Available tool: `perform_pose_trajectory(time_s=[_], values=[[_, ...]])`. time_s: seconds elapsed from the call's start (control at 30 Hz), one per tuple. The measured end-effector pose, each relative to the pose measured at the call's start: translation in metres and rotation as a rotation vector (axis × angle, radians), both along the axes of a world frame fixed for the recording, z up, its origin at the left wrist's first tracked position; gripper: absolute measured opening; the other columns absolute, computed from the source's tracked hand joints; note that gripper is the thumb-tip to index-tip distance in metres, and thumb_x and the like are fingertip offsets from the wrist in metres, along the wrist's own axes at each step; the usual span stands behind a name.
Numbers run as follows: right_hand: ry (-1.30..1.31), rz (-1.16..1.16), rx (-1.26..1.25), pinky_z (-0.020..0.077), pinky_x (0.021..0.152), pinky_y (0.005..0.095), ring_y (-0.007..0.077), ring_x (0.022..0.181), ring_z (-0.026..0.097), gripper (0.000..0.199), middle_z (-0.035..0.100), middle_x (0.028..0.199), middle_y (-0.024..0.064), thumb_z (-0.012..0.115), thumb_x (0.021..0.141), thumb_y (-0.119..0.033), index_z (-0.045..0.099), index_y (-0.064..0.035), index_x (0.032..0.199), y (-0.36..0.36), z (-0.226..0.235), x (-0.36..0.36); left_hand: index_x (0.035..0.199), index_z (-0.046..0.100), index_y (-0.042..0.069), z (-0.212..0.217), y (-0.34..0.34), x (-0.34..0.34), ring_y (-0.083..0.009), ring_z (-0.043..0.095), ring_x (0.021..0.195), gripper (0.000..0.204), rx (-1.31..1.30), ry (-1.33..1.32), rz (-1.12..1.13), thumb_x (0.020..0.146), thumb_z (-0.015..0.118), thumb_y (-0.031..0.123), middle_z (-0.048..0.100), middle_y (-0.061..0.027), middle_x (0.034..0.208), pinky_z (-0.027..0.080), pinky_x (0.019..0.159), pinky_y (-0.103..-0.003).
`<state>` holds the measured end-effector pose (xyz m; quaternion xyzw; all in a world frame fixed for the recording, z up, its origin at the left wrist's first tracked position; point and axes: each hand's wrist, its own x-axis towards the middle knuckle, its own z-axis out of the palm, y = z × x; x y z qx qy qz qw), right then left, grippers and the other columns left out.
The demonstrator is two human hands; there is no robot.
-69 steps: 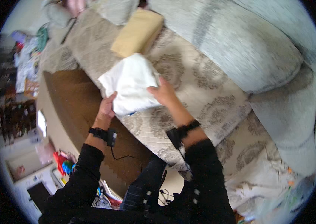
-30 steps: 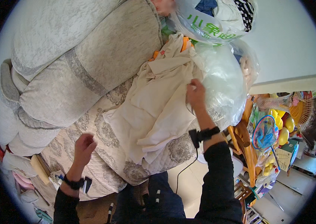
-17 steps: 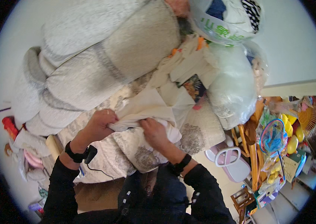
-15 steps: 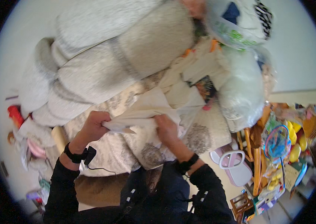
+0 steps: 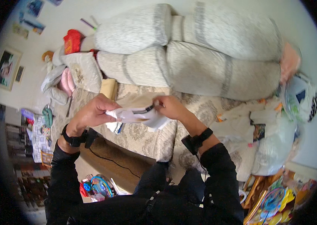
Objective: The person folds several garments on a patterned sofa, including a white t-shirt, a white long-sleeve shirt with a graphic, a white t-shirt with a cartoon print, and an orange t-shirt. Each item is smoothed, folded into a compact rectangle, and stacked on the sofa.
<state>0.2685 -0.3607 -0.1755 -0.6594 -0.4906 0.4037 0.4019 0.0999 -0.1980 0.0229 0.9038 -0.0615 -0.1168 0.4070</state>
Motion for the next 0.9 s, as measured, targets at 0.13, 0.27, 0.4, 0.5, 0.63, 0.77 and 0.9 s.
perform_pose_trajectory(time_s=[0.13,0.27,0.4,0.5,0.63,0.77,0.9], values=[[-0.277,-0.245,0.511,0.0482,0.072,0.0389,0.0324,0.079,0.062,0.035,0.064,0.087,0.0187,0.065,0.071,-0.016,0.064,-0.0035,0.103,0.042,0.020,-0.061,0.101,0.064,-0.001,0.039,0.037,-0.059,-0.0200,0.065,0.068,0.025,-0.002,-0.100,0.040,0.077,0.069,0.003,0.065,-0.0151,0.077,0.047,0.060,-0.029],[-0.106,0.378,0.048,0.0482,0.075,0.0398,0.0305,0.092,0.060,0.037,0.060,0.104,0.0218,0.067,0.069,-0.019,0.063,0.0016,0.099,0.081,0.029,-0.107,0.102,0.063,-0.002,0.055,0.067,-0.099,-0.0249,0.064,0.068,0.026,0.048,-0.099,0.069,0.076,0.067,0.000,0.065,-0.0150,0.079,0.048,0.062,-0.031],[-0.257,0.027,0.314,0.0498,0.063,0.0355,0.0237,0.067,0.059,0.018,0.061,0.077,0.0078,0.061,0.077,-0.009,0.061,-0.0009,0.093,0.096,0.045,-0.098,0.102,0.064,0.000,0.064,0.099,-0.137,-0.0249,0.064,0.068,0.027,0.082,0.092,0.215,0.074,0.066,-0.001,0.065,-0.0164,0.080,0.048,0.062,-0.030],[0.122,-0.194,0.102,0.0478,0.063,0.0325,0.0226,0.065,0.057,0.020,0.057,0.070,0.0042,0.069,0.072,-0.010,0.059,-0.0013,0.088,0.095,0.067,-0.078,0.091,0.066,0.001,0.050,0.132,-0.160,-0.0320,0.063,0.072,0.021,0.456,0.169,0.431,0.071,0.066,0.006,0.064,-0.0180,0.078,0.048,0.064,-0.036],[-0.163,-0.005,0.302,0.0465,0.063,0.0366,0.0275,0.067,0.058,0.023,0.058,0.071,0.0095,0.071,0.069,-0.011,0.056,-0.0012,0.084,0.084,0.097,-0.074,0.083,0.065,0.002,0.015,0.180,-0.189,-0.0377,0.060,0.075,0.017,0.917,0.161,0.531,0.067,0.061,0.009,0.063,-0.0192,0.077,0.048,0.068,-0.041],[-0.922,-0.050,0.059,0.0465,0.067,0.0431,0.0341,0.075,0.059,0.022,0.060,0.081,0.0157,0.067,0.070,-0.008,0.057,-0.0009,0.088,0.072,0.097,-0.058,0.084,0.063,0.000,-0.016,0.187,-0.211,-0.0315,0.062,0.068,0.017,0.581,-0.191,0.869,0.069,0.058,0.003,0.062,-0.0173,0.073,0.047,0.064,-0.037],[-0.726,-0.675,0.454,0.0467,0.068,0.0412,0.0348,0.079,0.060,0.012,0.062,0.088,0.0176,0.056,0.080,-0.005,0.057,-0.0001,0.091,0.075,0.078,-0.014,0.088,0.061,-0.003,-0.037,0.154,-0.198,-0.0084,0.051,0.065,0.009,0.131,-0.437,1.238,0.082,0.056,0.002,0.058,-0.0042,0.069,0.042,0.059,-0.025]])
